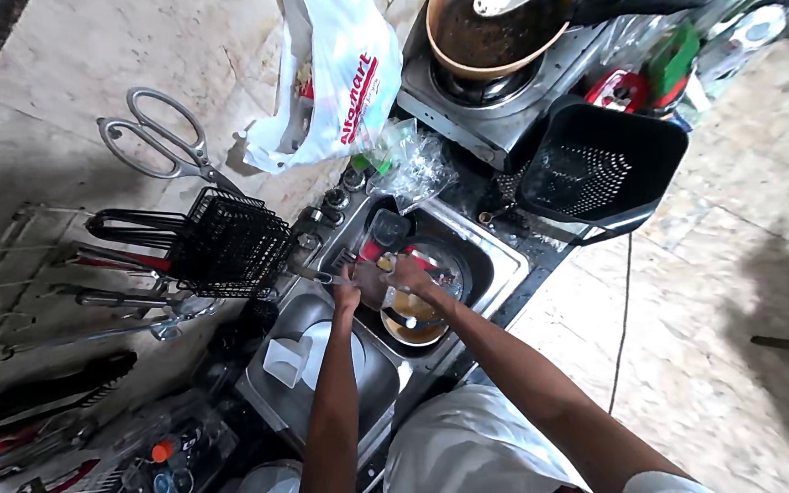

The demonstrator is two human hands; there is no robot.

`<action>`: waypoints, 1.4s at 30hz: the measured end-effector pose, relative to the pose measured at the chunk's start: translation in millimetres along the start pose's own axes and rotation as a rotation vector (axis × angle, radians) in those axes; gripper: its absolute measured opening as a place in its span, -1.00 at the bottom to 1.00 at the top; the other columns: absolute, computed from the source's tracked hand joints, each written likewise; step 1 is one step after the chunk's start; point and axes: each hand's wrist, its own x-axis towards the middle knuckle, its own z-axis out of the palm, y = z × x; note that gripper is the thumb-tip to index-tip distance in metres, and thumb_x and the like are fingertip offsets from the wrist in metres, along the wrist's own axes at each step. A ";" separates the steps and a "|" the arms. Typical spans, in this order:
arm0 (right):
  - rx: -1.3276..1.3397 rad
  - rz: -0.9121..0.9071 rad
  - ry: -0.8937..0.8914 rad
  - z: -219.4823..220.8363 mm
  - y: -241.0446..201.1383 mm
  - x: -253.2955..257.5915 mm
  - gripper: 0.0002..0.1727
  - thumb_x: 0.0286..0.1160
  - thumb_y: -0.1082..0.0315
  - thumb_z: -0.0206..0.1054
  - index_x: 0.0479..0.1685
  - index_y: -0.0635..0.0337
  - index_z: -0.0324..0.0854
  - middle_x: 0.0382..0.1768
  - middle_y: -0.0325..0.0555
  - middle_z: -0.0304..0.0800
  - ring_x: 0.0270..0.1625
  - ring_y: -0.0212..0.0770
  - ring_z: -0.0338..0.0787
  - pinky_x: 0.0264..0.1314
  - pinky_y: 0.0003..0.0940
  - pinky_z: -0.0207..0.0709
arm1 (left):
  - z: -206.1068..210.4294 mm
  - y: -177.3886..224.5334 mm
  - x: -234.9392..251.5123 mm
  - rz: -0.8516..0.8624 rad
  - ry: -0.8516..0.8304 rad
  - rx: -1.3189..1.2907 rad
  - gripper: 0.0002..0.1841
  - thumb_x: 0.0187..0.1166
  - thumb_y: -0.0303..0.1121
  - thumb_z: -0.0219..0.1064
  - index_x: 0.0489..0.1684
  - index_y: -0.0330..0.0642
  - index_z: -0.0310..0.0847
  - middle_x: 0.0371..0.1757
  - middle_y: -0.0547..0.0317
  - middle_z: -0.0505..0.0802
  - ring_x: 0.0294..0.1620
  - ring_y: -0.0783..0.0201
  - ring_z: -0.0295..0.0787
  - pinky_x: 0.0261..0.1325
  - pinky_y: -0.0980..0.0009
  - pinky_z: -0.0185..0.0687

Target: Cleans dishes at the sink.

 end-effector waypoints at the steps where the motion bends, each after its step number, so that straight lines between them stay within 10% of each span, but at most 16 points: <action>1: -0.006 -0.008 0.019 -1.5 0.1 1.3 -0.46 0.42 0.01 0.49 0.32 0.11 0.69 0.09 0.23 0.83 0.17 0.25 0.81 0.22 0.36 0.62 | -0.5 -0.6 0.0 0.024 -0.011 0.015 -0.50 0.51 -0.56 0.34 0.50 -0.25 0.56 0.40 -0.16 0.77 0.48 -0.04 0.67 0.61 -0.01 0.48; 6: -0.006 -0.026 0.078 -12.4 0.6 9.1 -0.51 0.40 0.06 0.52 0.31 0.03 0.73 0.03 0.21 0.86 0.09 0.24 0.84 0.14 0.34 0.65 | -2.5 8.8 3.2 0.024 -0.048 0.115 -0.60 0.83 -0.16 0.13 0.17 -0.30 0.77 0.19 -0.20 0.86 0.33 -0.06 0.77 0.54 -0.04 0.51; 10: -0.018 -0.033 0.067 -12.2 3.1 14.2 -0.53 0.32 0.08 0.56 0.22 0.03 0.77 0.04 0.23 0.85 0.12 0.29 0.82 0.13 0.40 0.63 | -0.3 11.5 5.7 -0.002 -0.050 0.004 -0.62 0.63 -0.33 0.37 0.37 -0.24 0.65 0.27 -0.16 0.83 0.37 -0.06 0.74 0.52 -0.10 0.56; 18: 0.007 -0.039 0.026 -9.3 4.0 17.8 -0.50 0.36 -0.01 0.53 0.24 0.02 0.77 0.02 0.20 0.86 0.10 0.23 0.82 0.15 0.33 0.63 | -1.9 9.3 4.0 0.159 -0.131 -0.051 -0.40 0.60 -0.63 0.16 0.69 -0.11 0.37 0.56 -0.03 0.66 0.60 0.04 0.57 0.67 0.00 0.44; 24: 0.260 0.073 0.112 -5.4 10.7 12.7 -0.32 0.47 -0.37 0.34 0.20 0.04 0.71 -0.09 0.19 0.84 -0.05 0.19 0.83 0.02 0.31 0.64 | -7.1 6.6 -3.8 0.128 -0.094 0.113 -0.68 0.75 -0.26 0.26 0.12 -0.35 0.77 0.18 -0.22 0.85 0.34 -0.07 0.76 0.55 0.00 0.52; 31: 0.184 0.038 0.064 -5.7 16.1 18.2 -0.33 0.37 -0.29 0.49 0.30 0.00 0.68 -0.08 0.19 0.85 -0.07 0.19 0.85 0.01 0.31 0.67 | -2.4 0.0 -7.6 0.054 -0.112 0.047 -0.51 0.61 -0.53 0.22 0.57 -0.24 0.51 0.41 -0.20 0.76 0.50 -0.07 0.66 0.62 -0.05 0.47; 35: 0.173 0.047 0.072 3.0 3.8 18.4 -0.33 0.42 -0.31 0.43 0.24 0.08 0.70 -0.10 0.20 0.84 -0.06 0.20 0.84 0.03 0.31 0.65 | 3.0 1.2 -12.1 0.055 -0.015 0.071 -0.66 0.80 -0.36 0.11 0.30 -0.37 0.68 0.25 -0.29 0.82 0.37 -0.12 0.73 0.54 -0.04 0.51; 42: 0.147 0.006 0.114 14.6 2.5 18.6 -0.31 0.38 -0.27 0.48 0.32 0.06 0.68 -0.07 0.21 0.86 -0.05 0.21 0.86 0.03 0.30 0.69 | 6.6 -7.4 -2.5 0.064 -0.059 -0.191 -0.61 0.63 -0.42 0.35 0.40 -0.33 0.59 0.25 -0.17 0.82 0.32 0.06 0.76 0.48 0.09 0.62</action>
